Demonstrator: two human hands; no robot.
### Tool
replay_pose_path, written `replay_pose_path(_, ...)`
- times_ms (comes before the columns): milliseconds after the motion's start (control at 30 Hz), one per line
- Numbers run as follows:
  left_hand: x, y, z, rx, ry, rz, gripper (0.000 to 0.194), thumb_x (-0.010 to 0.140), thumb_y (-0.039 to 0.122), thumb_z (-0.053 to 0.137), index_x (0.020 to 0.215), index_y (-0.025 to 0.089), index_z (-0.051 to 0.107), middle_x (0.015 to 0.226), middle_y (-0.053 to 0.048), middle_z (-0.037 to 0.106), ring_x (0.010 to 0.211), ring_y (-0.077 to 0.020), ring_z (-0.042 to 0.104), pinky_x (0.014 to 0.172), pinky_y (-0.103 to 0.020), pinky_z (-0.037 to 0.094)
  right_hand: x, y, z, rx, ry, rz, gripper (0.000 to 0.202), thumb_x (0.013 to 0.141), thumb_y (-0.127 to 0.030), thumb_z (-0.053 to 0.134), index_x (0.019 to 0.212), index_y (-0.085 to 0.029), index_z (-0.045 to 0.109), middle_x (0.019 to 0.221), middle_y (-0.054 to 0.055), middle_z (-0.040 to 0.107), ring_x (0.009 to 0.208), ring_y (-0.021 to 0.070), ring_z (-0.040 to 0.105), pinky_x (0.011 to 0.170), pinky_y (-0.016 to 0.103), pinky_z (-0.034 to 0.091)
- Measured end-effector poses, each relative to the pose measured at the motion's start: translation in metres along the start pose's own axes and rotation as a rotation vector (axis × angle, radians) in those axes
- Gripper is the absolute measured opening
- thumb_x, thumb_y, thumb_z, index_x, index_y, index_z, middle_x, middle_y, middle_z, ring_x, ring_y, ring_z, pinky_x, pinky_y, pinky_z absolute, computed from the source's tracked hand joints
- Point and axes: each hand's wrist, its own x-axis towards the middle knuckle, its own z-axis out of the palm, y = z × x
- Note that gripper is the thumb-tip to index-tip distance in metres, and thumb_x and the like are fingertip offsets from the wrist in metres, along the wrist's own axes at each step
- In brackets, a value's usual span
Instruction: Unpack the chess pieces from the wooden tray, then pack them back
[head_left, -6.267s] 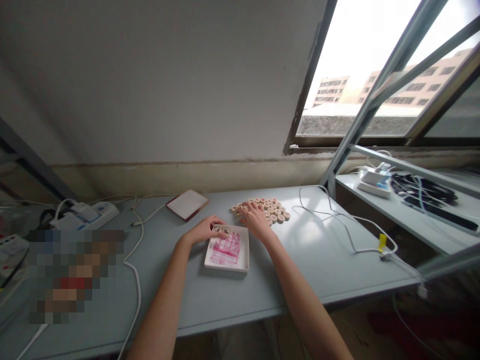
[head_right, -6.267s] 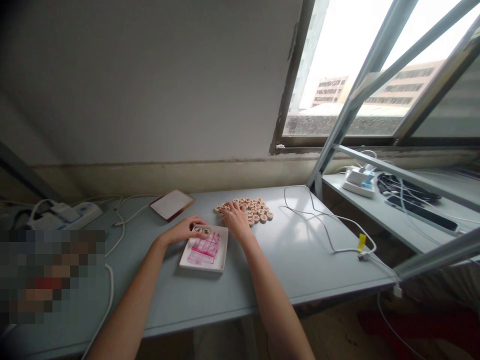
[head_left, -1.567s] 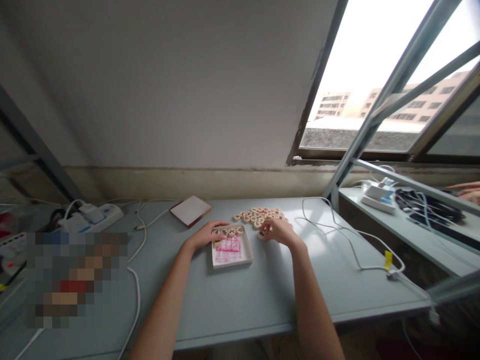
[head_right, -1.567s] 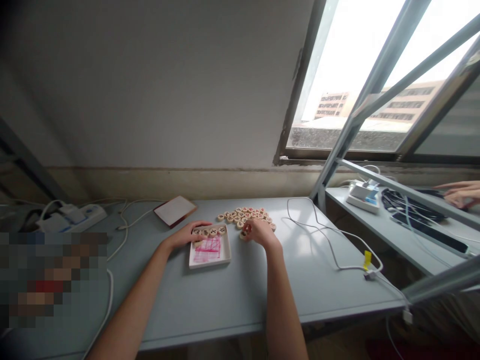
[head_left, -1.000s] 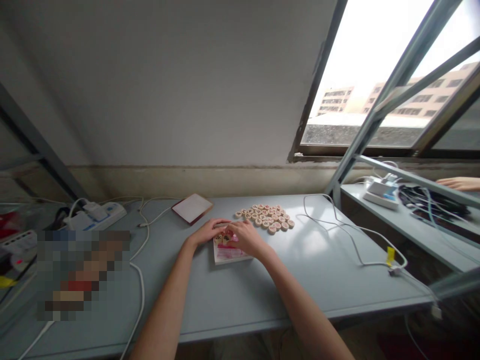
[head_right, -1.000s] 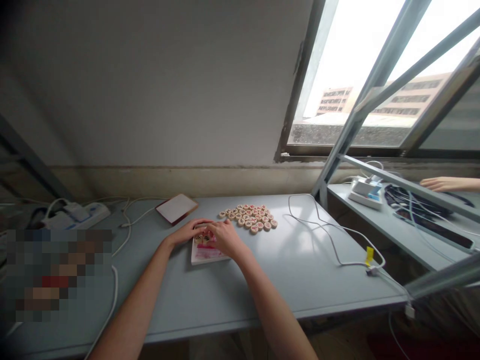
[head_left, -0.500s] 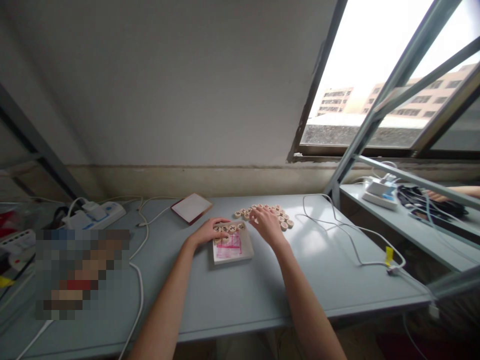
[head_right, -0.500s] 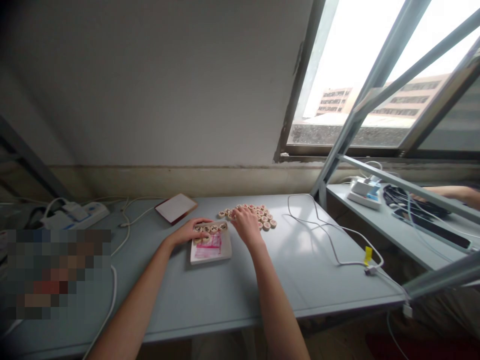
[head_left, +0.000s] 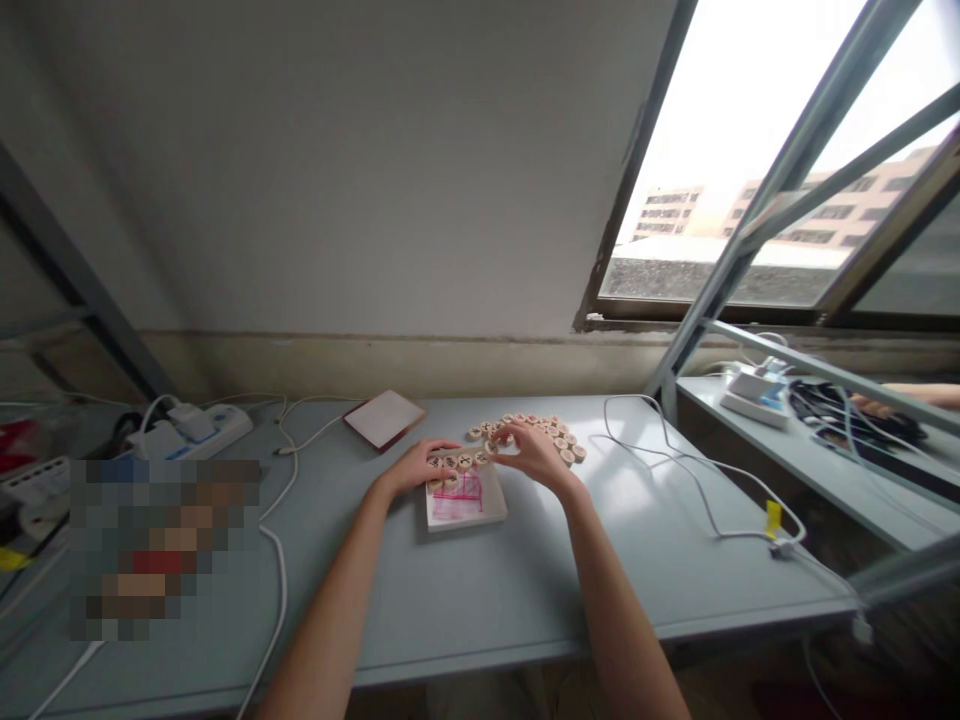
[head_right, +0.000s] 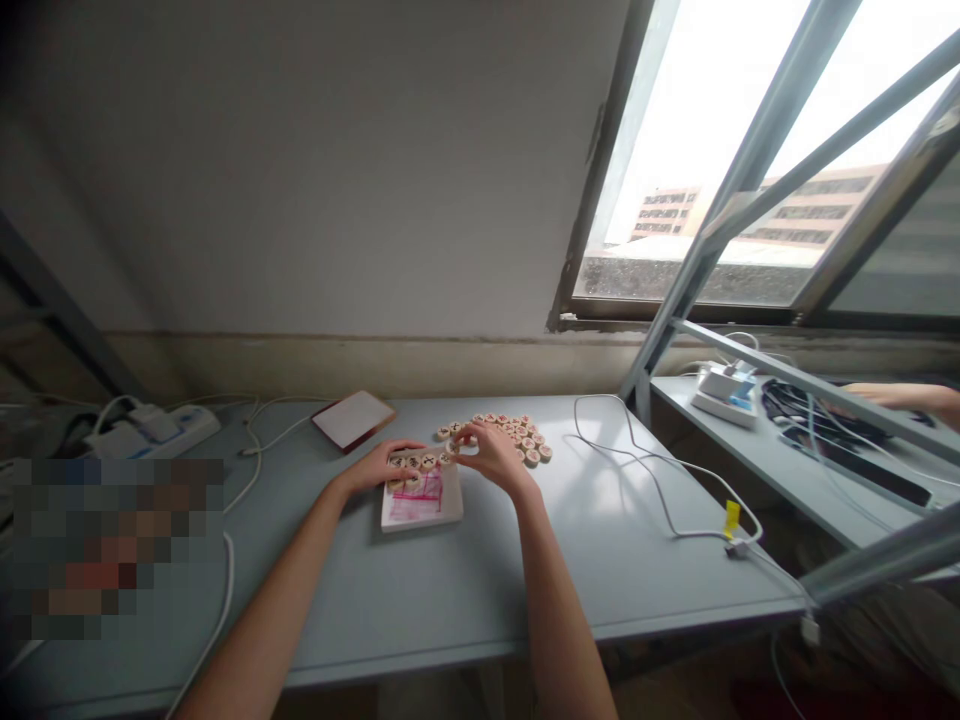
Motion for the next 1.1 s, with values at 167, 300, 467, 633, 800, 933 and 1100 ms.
replay_pose_path(167,0.001,0.001,0.001,-0.008,0.014,0.026,0.045,0.066,0.035,0.063,0.107,0.016,0.06,0.111,-0.01,0.059,0.102,-0.0218,0.053,0.09,-0.031,0.039,0.003,-0.02,0.019,-0.031,-0.16,-0.089,0.018,0.068,-0.027,0.063,0.085,-0.02,0.061,0.083,0.001,0.062,0.076,0.0144,0.054,0.066,0.023,0.035)
replay_pose_path(300,0.003,0.003,0.005,0.009,0.068,0.025,0.038,0.071,0.036,0.057,0.102,0.015,0.062,0.106,-0.009,0.062,0.098,-0.0202,0.056,0.086,-0.028,0.042,0.005,-0.026,0.033,-0.113,-0.127,-0.116,0.015,0.067,-0.019,0.063,0.082,-0.02,0.06,0.082,0.001,0.064,0.078,0.0152,0.056,0.07,0.024,0.034)
replay_pose_path(467,0.004,0.01,0.012,0.165,0.205,-0.01,0.038,0.071,0.044,0.055,0.097,0.018,0.065,0.1,-0.008,0.065,0.094,-0.0215,0.057,0.084,-0.029,0.041,0.007,-0.024,0.032,-0.083,-0.171,-0.132,0.002,0.071,-0.02,0.06,0.072,-0.021,0.061,0.07,-0.003,0.063,0.067,0.0116,0.056,0.073,0.025,0.032)
replay_pose_path(633,0.003,0.021,0.02,0.368,0.236,0.005,0.043,0.065,0.049,0.06,0.1,0.025,0.063,0.103,-0.005,0.062,0.099,-0.0237,0.052,0.089,-0.033,0.035,0.006,-0.011,0.025,-0.239,0.071,0.004,0.013,0.08,-0.028,0.052,0.089,-0.024,0.06,0.091,0.002,0.061,0.089,0.0173,0.052,0.081,0.031,0.031)
replay_pose_path(800,0.005,0.015,0.023,0.332,0.212,0.032,0.042,0.064,0.045,0.063,0.101,0.023,0.063,0.103,-0.006,0.059,0.097,-0.0223,0.052,0.086,-0.031,0.037,0.001,0.008,0.029,-0.484,0.12,0.07,0.028,0.079,-0.027,0.053,0.108,-0.026,0.054,0.119,0.007,0.047,0.11,0.0251,0.037,0.089,0.039,0.026)
replay_pose_path(933,0.007,0.007,0.023,0.276,0.197,0.08,0.042,0.065,0.044,0.063,0.1,0.02,0.063,0.1,-0.007,0.06,0.094,-0.0213,0.053,0.084,-0.029,0.039,0.001,0.011,0.034,-0.469,0.107,0.059,0.023,0.08,-0.03,0.052,0.101,-0.023,0.055,0.112,0.008,0.051,0.106,0.024,0.039,0.087,0.038,0.026)
replay_pose_path(1100,0.007,0.004,0.023,0.233,0.192,0.107,0.04,0.065,0.04,0.064,0.099,0.019,0.063,0.1,-0.007,0.06,0.095,-0.0212,0.053,0.086,-0.03,0.039,0.002,0.008,0.026,-0.388,0.111,0.09,0.016,0.075,-0.035,0.057,0.085,-0.022,0.06,0.098,0.006,0.055,0.099,0.0239,0.042,0.084,0.038,0.027)
